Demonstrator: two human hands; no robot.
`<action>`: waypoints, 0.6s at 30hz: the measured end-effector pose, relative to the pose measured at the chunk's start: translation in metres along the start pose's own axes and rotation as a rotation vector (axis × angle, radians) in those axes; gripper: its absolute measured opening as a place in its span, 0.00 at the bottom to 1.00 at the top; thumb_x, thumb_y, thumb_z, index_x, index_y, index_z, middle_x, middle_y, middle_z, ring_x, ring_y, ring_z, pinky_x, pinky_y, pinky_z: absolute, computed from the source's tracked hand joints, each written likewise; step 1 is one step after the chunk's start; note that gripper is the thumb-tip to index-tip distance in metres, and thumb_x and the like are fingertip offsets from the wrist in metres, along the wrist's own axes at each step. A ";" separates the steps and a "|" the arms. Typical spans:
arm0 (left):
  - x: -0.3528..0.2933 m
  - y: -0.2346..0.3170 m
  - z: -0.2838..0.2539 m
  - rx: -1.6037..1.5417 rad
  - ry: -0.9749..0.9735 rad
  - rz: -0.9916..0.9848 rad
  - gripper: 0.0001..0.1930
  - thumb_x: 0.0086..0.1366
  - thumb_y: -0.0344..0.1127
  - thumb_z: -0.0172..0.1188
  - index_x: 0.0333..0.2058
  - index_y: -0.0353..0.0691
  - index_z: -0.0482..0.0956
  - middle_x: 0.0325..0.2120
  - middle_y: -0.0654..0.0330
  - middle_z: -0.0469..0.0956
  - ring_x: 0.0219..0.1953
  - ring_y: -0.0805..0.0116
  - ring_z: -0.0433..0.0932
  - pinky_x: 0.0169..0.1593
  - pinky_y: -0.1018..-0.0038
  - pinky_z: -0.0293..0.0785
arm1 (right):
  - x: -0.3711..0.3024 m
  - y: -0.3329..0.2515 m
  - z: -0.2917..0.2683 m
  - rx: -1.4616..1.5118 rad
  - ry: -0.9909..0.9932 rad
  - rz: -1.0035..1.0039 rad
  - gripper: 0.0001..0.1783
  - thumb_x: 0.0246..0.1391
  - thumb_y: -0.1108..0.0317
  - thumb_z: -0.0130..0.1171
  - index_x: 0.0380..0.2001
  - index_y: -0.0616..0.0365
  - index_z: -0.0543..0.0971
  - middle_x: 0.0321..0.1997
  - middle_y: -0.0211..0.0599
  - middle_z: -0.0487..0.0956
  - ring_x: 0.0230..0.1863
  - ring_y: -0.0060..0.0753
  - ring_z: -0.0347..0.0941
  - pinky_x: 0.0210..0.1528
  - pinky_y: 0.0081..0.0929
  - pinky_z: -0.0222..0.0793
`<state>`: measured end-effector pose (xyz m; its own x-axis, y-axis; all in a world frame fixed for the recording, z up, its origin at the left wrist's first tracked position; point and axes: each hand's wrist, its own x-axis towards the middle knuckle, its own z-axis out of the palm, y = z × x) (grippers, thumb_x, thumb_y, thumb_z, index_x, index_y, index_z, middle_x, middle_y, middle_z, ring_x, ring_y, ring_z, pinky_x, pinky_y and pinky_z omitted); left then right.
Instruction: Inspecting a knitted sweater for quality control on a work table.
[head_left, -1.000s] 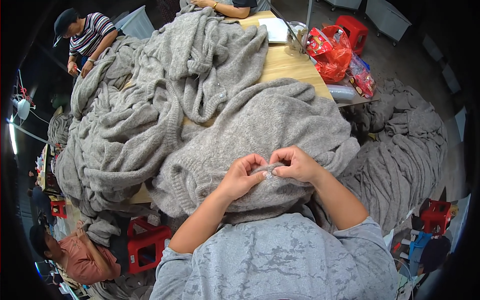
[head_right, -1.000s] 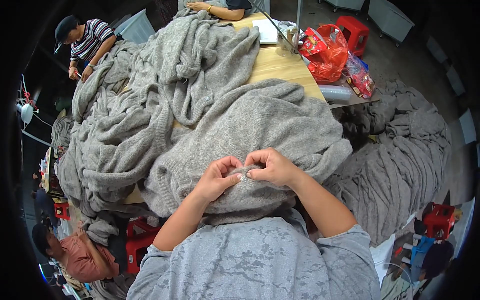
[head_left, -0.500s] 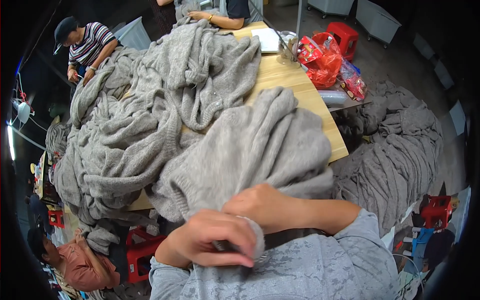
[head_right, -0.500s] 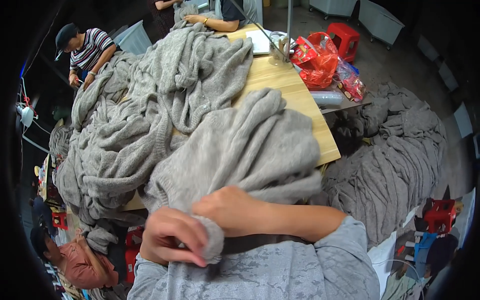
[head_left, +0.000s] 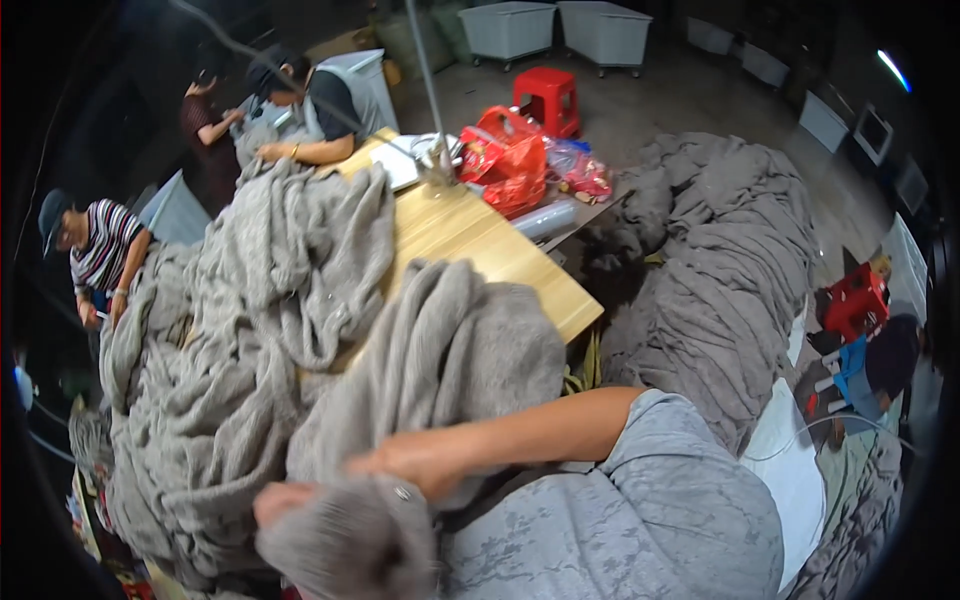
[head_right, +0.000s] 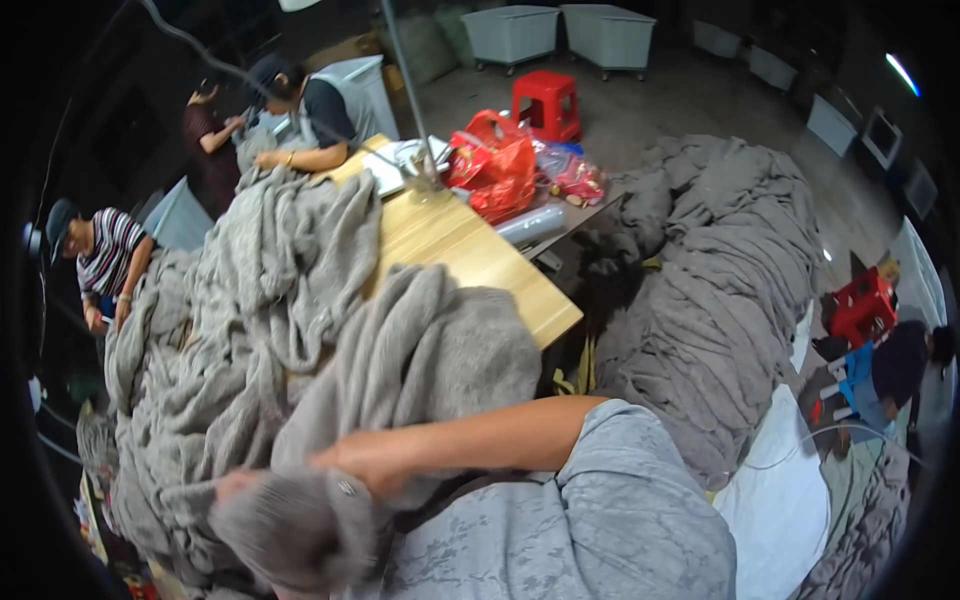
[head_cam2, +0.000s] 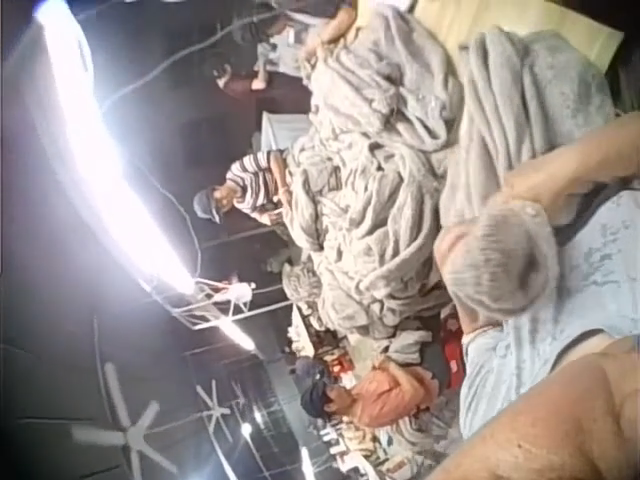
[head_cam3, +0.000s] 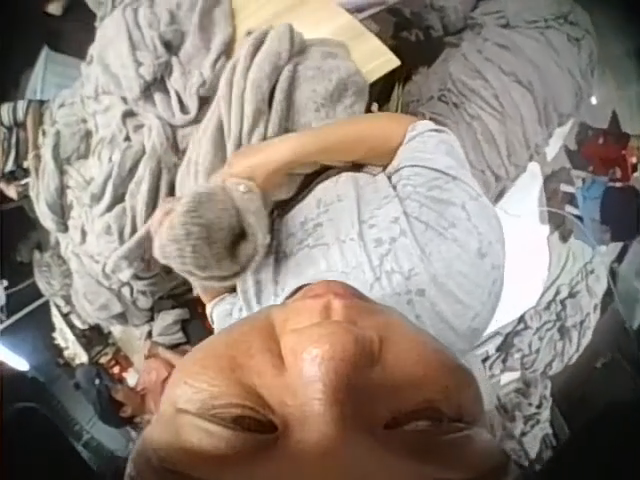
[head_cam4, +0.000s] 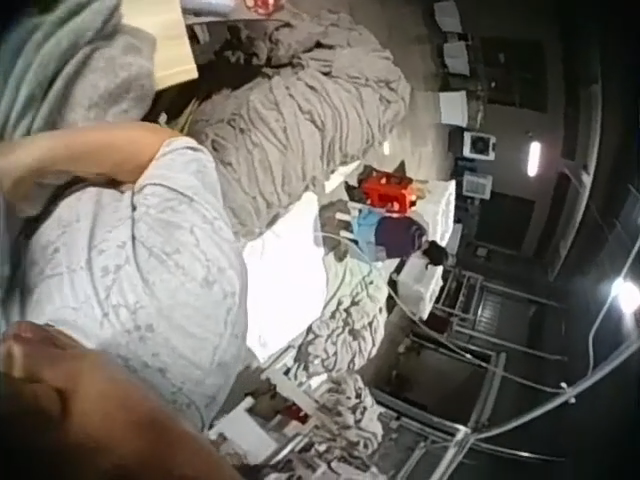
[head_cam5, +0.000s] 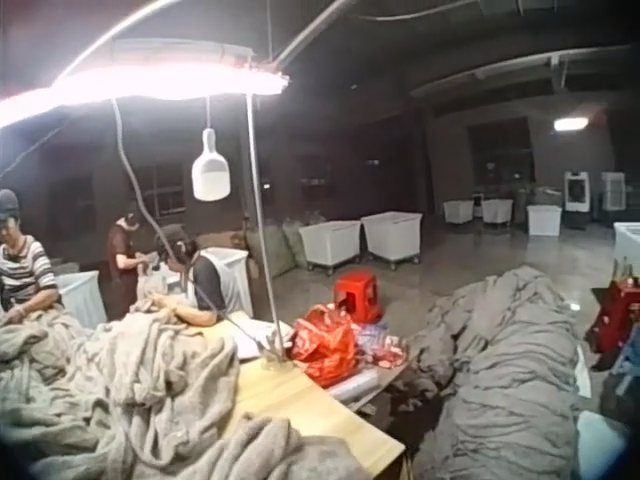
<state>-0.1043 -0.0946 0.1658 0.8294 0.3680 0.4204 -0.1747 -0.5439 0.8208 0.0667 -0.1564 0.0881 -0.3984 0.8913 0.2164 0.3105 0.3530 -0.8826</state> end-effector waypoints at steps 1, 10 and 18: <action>0.005 -0.009 -0.001 -0.060 -0.092 0.095 0.23 0.55 0.46 0.58 0.39 0.29 0.73 0.33 0.48 0.76 0.31 0.67 0.75 0.37 0.75 0.70 | -0.013 0.023 0.006 0.034 0.003 -0.160 0.25 0.38 0.67 0.61 0.43 0.59 0.71 0.35 0.49 0.78 0.39 0.43 0.76 0.42 0.35 0.68; 0.007 -0.174 0.019 0.682 -0.319 -0.057 0.34 0.45 0.42 0.66 0.51 0.35 0.68 0.53 0.48 0.67 0.57 0.51 0.63 0.59 0.57 0.55 | -0.365 -0.094 -0.321 -0.903 2.112 0.593 0.36 0.38 0.66 0.69 0.51 0.66 0.66 0.52 0.56 0.70 0.51 0.43 0.70 0.50 0.37 0.70; 0.007 -0.188 0.041 0.710 -0.185 -0.178 0.37 0.40 0.39 0.67 0.51 0.33 0.67 0.55 0.46 0.65 0.57 0.47 0.61 0.61 0.58 0.53 | -0.476 -0.069 -0.276 -1.419 2.090 0.716 0.40 0.45 0.54 0.62 0.59 0.62 0.61 0.59 0.55 0.66 0.59 0.54 0.62 0.60 0.39 0.57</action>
<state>-0.0439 -0.0211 -0.0017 0.8995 0.3972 0.1819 0.3023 -0.8665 0.3972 0.4730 -0.5270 0.1611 0.4979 -0.3347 0.8001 0.3519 -0.7652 -0.5391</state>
